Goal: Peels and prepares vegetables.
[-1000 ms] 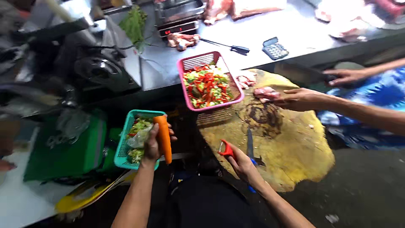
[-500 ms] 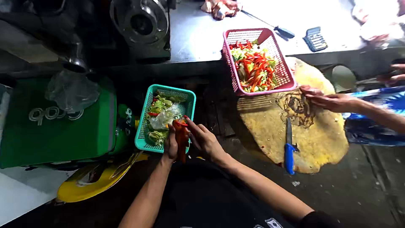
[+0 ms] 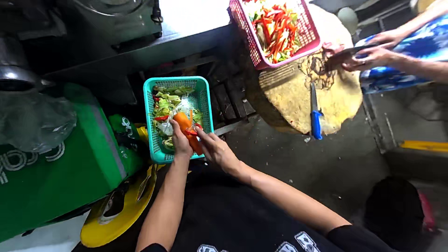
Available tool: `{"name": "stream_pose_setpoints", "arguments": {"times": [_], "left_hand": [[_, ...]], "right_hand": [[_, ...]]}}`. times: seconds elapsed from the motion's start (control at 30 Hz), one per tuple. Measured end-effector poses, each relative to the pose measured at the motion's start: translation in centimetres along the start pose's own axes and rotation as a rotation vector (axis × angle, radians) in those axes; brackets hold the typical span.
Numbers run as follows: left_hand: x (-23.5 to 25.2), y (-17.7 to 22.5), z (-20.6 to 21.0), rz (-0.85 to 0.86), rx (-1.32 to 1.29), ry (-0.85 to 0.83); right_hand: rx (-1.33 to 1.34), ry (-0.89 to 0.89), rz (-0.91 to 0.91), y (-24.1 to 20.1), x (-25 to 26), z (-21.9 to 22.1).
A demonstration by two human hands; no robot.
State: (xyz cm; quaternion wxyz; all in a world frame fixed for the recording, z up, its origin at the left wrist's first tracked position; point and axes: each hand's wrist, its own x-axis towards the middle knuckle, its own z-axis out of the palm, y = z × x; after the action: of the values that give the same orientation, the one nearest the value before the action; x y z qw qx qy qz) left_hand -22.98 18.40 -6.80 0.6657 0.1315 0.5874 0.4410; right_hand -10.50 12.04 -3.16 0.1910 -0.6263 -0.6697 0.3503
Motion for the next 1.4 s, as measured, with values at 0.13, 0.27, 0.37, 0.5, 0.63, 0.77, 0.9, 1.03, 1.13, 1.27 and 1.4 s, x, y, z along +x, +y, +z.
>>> {"name": "stream_pose_setpoints", "arguments": {"times": [0.13, 0.27, 0.37, 0.5, 0.63, 0.77, 0.9, 1.03, 1.13, 1.27, 1.4], "left_hand": [[6.3, 1.1, -0.6, -0.027, -0.069, 0.137], [9.5, 1.9, -1.0, -0.068, -0.031, 0.152], [8.8, 2.6, -1.6, -0.073, 0.052, -0.034], [6.1, 2.1, -2.0, -0.105, 0.087, -0.202], [3.4, 1.6, -1.2, -0.067, 0.083, -0.171], [2.3, 1.9, -0.8, 0.001, 0.18, -0.168], [3.5, 1.9, -0.8, 0.005, 0.124, -0.101], [6.6, 2.6, -0.3, -0.027, 0.047, 0.087], [8.7, 3.4, -0.8, -0.071, 0.032, 0.182], [8.8, 4.3, -1.1, -0.099, 0.048, 0.103], [6.2, 4.2, -0.2, -0.114, 0.04, -0.11]], "right_hand": [[-0.069, -0.154, 0.089, 0.8, -2.5, 1.4], [-0.075, -0.34, 0.255, 4.1, -5.8, 1.3], [-0.023, -0.151, 0.253, 4.4, -4.8, -1.1], [0.028, 0.033, 0.155, 2.5, 0.7, -2.6], [0.024, 0.051, 0.073, 0.0, 5.8, -2.2], [-0.024, 0.012, 0.044, -0.7, 8.0, -1.5], [-0.038, 0.002, 0.004, -0.8, 6.8, -0.9], [-0.078, -0.13, 0.005, 0.1, 0.9, 0.4], [-0.091, -0.323, 0.132, 1.9, -4.2, 0.8], [-0.051, -0.138, 0.153, 2.1, -2.4, -2.0], [-0.042, 0.004, 0.127, 0.9, 4.8, -4.1]]}}
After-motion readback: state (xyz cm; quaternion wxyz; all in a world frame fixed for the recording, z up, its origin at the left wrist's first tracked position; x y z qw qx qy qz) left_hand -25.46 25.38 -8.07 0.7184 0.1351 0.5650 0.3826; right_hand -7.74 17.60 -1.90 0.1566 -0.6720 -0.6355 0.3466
